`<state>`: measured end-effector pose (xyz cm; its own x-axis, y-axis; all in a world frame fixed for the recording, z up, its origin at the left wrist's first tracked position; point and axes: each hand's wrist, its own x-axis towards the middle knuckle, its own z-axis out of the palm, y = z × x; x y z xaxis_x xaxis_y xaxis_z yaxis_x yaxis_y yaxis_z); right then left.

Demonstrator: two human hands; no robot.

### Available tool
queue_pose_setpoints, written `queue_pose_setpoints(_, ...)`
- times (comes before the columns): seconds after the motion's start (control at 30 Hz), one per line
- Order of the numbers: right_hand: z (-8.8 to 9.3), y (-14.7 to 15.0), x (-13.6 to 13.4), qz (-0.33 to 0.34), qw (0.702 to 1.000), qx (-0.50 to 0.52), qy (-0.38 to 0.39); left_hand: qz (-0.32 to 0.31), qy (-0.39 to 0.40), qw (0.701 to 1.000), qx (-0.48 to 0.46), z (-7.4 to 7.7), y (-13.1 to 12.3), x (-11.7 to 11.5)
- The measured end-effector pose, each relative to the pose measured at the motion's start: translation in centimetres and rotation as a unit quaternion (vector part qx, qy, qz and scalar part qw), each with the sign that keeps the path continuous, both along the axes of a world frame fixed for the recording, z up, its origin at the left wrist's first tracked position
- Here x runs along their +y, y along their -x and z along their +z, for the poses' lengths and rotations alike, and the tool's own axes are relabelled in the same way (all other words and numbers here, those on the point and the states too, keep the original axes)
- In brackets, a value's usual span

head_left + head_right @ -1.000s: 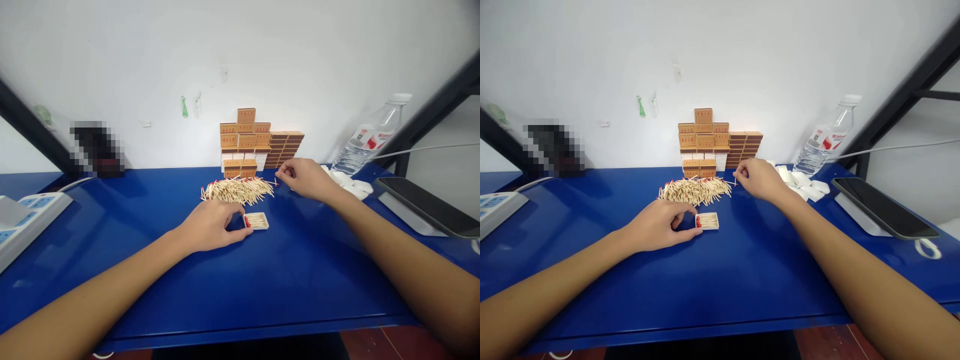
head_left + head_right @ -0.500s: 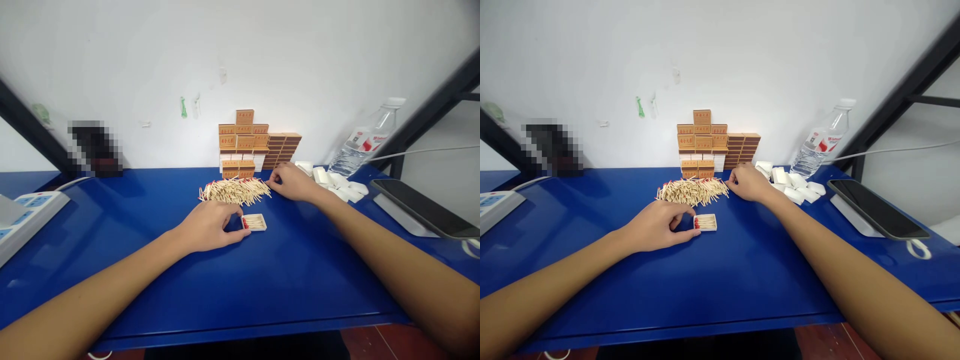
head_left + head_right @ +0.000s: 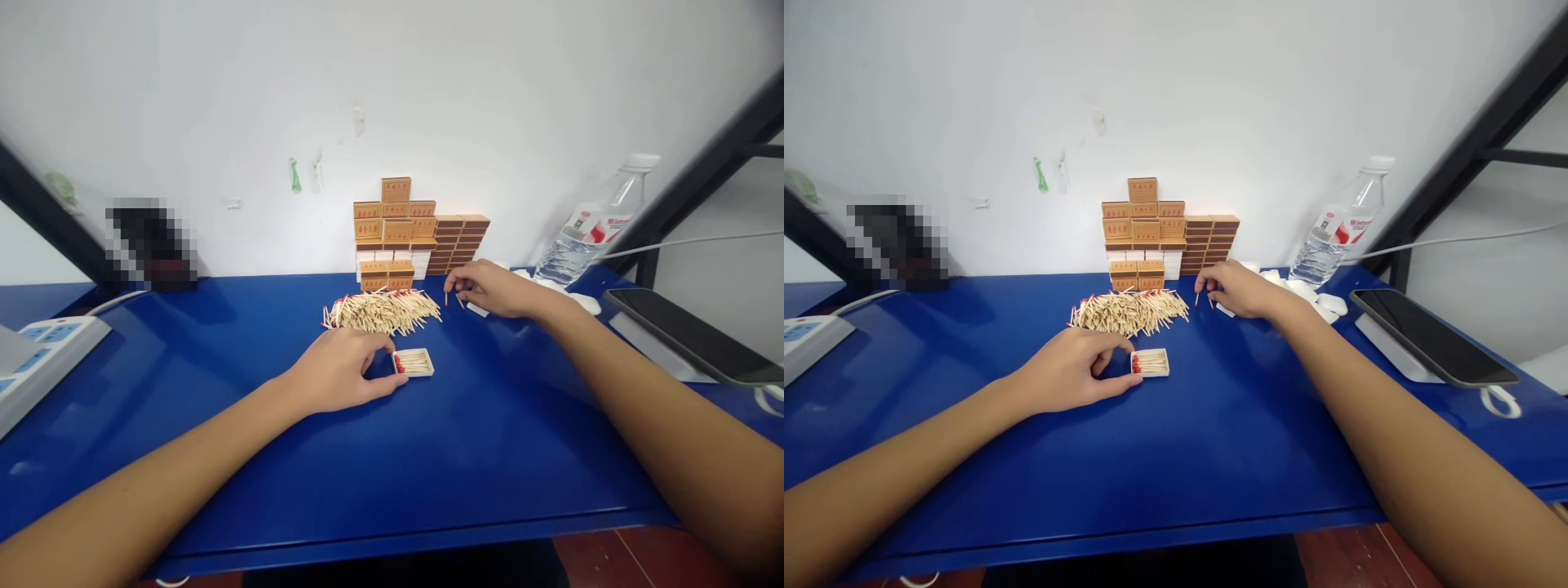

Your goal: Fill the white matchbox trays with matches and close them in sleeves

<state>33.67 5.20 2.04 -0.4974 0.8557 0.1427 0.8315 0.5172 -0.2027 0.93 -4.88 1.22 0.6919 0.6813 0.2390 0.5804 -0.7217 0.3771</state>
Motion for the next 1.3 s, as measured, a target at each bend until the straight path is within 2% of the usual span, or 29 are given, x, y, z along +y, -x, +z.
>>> queue_pose_setpoints(0.1, -0.1, -0.3, 0.2, 0.003, 1.000, -0.001, 0.012, 0.002, 0.002, 1.000, 0.001, 0.0, 0.0, 0.0)
queue_pose_setpoints(0.4, 0.3, 0.2, -0.7, -0.087, 0.996, -0.028, -0.003, 0.000, -0.001, 1.000, 0.000, 0.0, 0.1, 0.1)
queue_pose_setpoints(0.57, 0.4, 0.4, -1.0, -0.105, 0.994, -0.021, 0.029, -0.002, -0.002, 1.000, 0.002, -0.2, 0.1, 0.1)
queue_pose_setpoints(0.77, 0.3, 0.4, -1.0, -0.128, 0.989, -0.077, 0.014, 0.001, 0.002, 1.000, 0.003, 0.0, 0.1, 0.0)
queue_pose_setpoints(0.9, 0.4, 0.3, -1.0, -0.086, 0.993, -0.078, 0.020, 0.000, 0.000, 1.000, 0.005, 0.0, 0.1, 0.0)
queue_pose_setpoints(1.1, -0.3, -0.4, -0.2, -0.028, 0.998, -0.005, 0.064, -0.001, -0.003, 1.000, 0.003, -0.1, 0.1, 0.0)
queue_pose_setpoints(1.3, -1.0, -0.3, 0.2, 0.001, 1.000, 0.023, 0.014, 0.001, -0.003, 1.000, 0.004, 0.0, 0.0, 0.0)
